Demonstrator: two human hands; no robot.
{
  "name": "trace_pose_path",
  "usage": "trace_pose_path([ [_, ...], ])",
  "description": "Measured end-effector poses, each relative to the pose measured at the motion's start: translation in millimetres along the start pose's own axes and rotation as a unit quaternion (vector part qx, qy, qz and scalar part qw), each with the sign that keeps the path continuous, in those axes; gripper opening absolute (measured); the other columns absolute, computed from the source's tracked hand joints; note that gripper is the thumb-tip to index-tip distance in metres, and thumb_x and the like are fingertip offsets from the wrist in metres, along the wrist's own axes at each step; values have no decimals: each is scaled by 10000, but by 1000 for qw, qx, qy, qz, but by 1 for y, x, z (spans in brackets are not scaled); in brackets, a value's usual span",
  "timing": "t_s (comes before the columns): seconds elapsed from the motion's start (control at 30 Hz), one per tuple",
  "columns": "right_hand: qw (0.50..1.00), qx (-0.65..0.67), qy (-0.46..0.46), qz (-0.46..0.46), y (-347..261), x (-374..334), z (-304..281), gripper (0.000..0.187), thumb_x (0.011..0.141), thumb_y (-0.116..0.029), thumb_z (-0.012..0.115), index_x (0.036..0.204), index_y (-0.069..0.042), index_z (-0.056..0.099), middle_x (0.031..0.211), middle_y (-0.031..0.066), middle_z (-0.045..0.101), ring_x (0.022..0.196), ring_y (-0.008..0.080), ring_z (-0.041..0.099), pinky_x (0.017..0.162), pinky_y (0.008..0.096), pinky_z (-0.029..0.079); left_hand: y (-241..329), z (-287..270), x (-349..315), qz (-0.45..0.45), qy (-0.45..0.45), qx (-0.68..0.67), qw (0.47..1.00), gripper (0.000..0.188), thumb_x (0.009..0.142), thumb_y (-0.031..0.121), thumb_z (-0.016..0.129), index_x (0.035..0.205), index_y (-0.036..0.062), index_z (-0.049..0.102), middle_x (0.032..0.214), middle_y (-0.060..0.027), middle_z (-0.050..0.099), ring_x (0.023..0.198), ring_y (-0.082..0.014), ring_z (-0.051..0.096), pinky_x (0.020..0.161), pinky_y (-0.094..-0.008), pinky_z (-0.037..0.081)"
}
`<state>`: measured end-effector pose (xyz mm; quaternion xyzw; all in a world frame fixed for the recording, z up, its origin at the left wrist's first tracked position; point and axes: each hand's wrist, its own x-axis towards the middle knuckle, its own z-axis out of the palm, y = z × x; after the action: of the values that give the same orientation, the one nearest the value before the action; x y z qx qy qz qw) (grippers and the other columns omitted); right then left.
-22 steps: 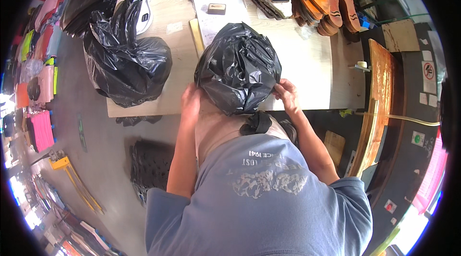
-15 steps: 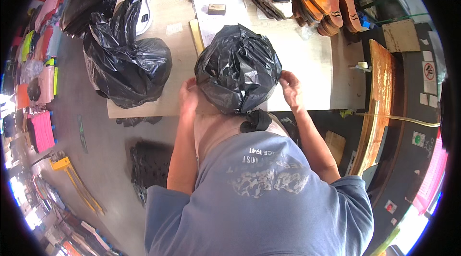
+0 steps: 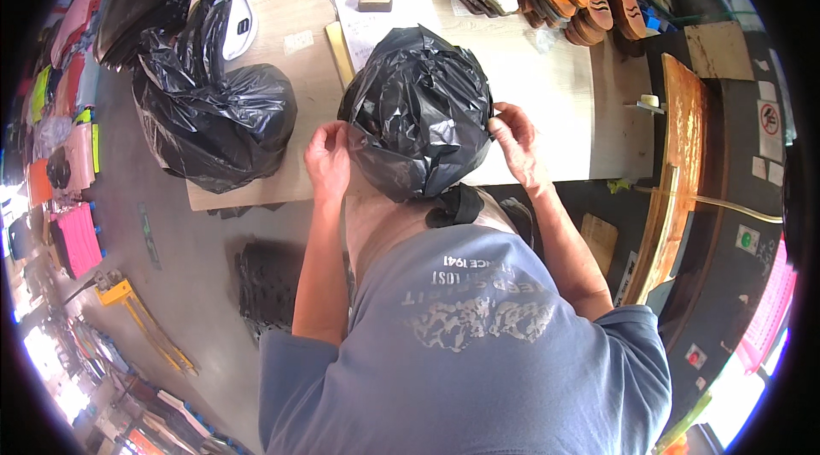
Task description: The person trims the edges of stacked black shoe parts using a green handheld tool, then places the trimmed pieces into a black plastic bag and ties it closed. The person handles the parts and bag by hand throughout.
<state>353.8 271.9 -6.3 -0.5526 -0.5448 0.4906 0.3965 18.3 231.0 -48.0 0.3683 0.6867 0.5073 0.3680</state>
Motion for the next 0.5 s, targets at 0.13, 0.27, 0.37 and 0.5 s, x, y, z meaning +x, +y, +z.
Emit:
trace_pose_path([
  [0.13, 998, 21, -29, 54, -7, 1, 8, 230, 1004, -261, 759, 1012, -34, 723, 776, -57, 622, 757, 53, 552, 714, 229, 463, -2, 5, 2, 9, 13, 8, 1000, 69, 1007, 50, 680, 1026, -4, 720, 864, -20, 715, 792, -70, 626, 738, -258, 523],
  [0.27, 998, 27, -32, 48, -21, -2, 15, 210, 1023, -237, 729, 1054, -30, 700, 809, -45, 619, 762, 55, 543, 705, 225, 463, -1, 5, 3, 1, 19, -16, 1000, 73, 1017, 53, 665, 1022, -4, 710, 868, -28, 711, 806, -73, 636, 748, -256, 523],
  [0.37, 993, -105, -45, 2, -39, -19, 7, 243, 1014, -203, 723, 1157, -15, 666, 873, 22, 685, 804, 91, 615, 723, 264, 507, -2, 3, 1, 24, 21, -29, 999, 82, 1026, 65, 656, 1017, -2, 703, 860, -12, 699, 786, -67, 622, 731, -244, 515],
  [0.5, 987, -129, -91, 33, -46, -28, 4, 167, 1022, -179, 710, 1035, -17, 669, 829, 28, 680, 808, 105, 628, 708, 289, 513, -2, 1, 0, 4, 20, -45, 999, 85, 1031, 71, 652, 1025, 1, 701, 863, 4, 688, 783, -60, 605, 735, -239, 507],
])
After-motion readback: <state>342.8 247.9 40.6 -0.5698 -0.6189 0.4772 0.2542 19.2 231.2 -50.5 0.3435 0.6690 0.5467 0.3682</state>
